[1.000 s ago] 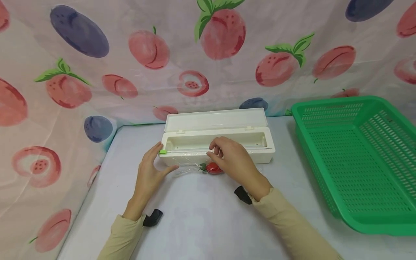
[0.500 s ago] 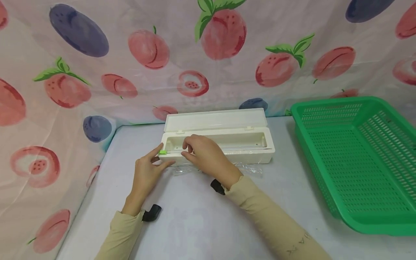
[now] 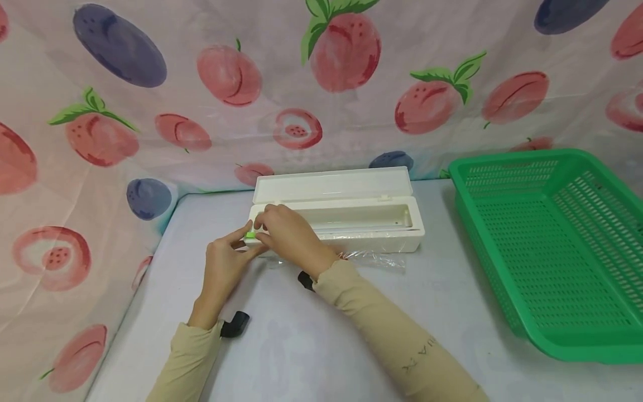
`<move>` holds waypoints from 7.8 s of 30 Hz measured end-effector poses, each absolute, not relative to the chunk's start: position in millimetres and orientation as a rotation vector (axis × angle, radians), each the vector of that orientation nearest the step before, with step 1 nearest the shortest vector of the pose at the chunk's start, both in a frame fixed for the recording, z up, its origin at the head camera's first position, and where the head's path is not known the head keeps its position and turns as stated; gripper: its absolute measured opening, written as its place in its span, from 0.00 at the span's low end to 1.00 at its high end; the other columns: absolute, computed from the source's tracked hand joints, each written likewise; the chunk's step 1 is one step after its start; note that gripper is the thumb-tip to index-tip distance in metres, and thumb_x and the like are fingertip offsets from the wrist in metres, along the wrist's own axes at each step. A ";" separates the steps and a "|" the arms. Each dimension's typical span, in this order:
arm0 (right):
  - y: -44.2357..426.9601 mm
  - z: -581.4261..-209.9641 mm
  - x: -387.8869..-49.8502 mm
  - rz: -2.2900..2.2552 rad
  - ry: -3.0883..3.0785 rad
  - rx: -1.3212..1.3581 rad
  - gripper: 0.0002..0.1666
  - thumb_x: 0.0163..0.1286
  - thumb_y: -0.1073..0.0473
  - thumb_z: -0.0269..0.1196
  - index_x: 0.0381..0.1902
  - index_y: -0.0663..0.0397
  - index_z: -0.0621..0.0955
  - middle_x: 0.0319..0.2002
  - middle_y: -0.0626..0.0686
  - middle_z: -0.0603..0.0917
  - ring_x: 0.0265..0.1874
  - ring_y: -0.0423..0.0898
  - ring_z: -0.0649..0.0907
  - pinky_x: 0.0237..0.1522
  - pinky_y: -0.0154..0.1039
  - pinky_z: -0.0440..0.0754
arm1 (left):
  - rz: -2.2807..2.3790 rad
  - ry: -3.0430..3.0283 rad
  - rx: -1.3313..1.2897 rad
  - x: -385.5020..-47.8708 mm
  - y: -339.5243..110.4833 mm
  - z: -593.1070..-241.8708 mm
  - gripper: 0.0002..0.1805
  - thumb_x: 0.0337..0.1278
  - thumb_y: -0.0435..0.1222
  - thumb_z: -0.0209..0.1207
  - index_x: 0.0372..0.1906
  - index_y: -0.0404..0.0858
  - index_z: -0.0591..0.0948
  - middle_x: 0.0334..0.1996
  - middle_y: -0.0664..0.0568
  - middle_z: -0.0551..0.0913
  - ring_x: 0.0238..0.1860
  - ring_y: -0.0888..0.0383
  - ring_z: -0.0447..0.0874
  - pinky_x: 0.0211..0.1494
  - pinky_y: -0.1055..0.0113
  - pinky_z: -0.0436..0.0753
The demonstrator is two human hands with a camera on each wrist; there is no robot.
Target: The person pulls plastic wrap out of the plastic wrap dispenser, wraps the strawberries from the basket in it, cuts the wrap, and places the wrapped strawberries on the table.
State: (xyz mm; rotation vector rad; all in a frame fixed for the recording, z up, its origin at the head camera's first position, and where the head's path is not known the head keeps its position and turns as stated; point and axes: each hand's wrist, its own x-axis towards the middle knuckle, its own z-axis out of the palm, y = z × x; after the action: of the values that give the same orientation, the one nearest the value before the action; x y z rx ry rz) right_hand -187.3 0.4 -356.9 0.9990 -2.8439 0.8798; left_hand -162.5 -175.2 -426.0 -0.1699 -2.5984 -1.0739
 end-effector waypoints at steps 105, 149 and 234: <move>69.1 -376.0 -184.0 0.557 -2.808 0.941 0.08 0.60 0.58 0.73 0.31 0.55 0.84 0.29 0.48 0.83 0.30 0.44 0.81 0.35 0.39 0.84 | -0.485 -2.605 -0.307 -166.0 -179.9 -421.3 0.33 0.31 0.57 0.77 0.50 0.48 0.86 0.18 0.44 0.85 0.14 0.55 0.76 0.15 0.64 0.68; 184.9 -369.7 -162.8 0.484 -2.833 0.721 0.05 0.57 0.63 0.74 0.30 0.54 0.86 0.31 0.49 0.84 0.34 0.48 0.82 0.35 0.46 0.83 | -0.577 -2.595 -0.249 -168.0 -182.0 -420.6 0.34 0.26 0.53 0.80 0.48 0.47 0.87 0.16 0.44 0.84 0.13 0.61 0.56 0.15 0.66 0.62; 200.4 -400.7 -99.4 0.944 -2.951 0.622 0.02 0.68 0.61 0.66 0.38 0.51 0.85 0.34 0.44 0.87 0.33 0.39 0.81 0.37 0.42 0.82 | -0.807 -2.718 -0.138 -152.3 -175.9 -421.7 0.34 0.48 0.48 0.72 0.63 0.43 0.80 0.35 0.45 0.90 0.35 0.51 0.90 0.37 0.54 0.85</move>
State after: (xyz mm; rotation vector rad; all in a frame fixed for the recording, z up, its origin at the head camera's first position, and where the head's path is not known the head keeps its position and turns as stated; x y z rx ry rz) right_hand -99.4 200.4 -400.7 0.6218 -2.9511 0.9435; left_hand -152.3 -175.9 -421.7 -0.1375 -2.7178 -0.8067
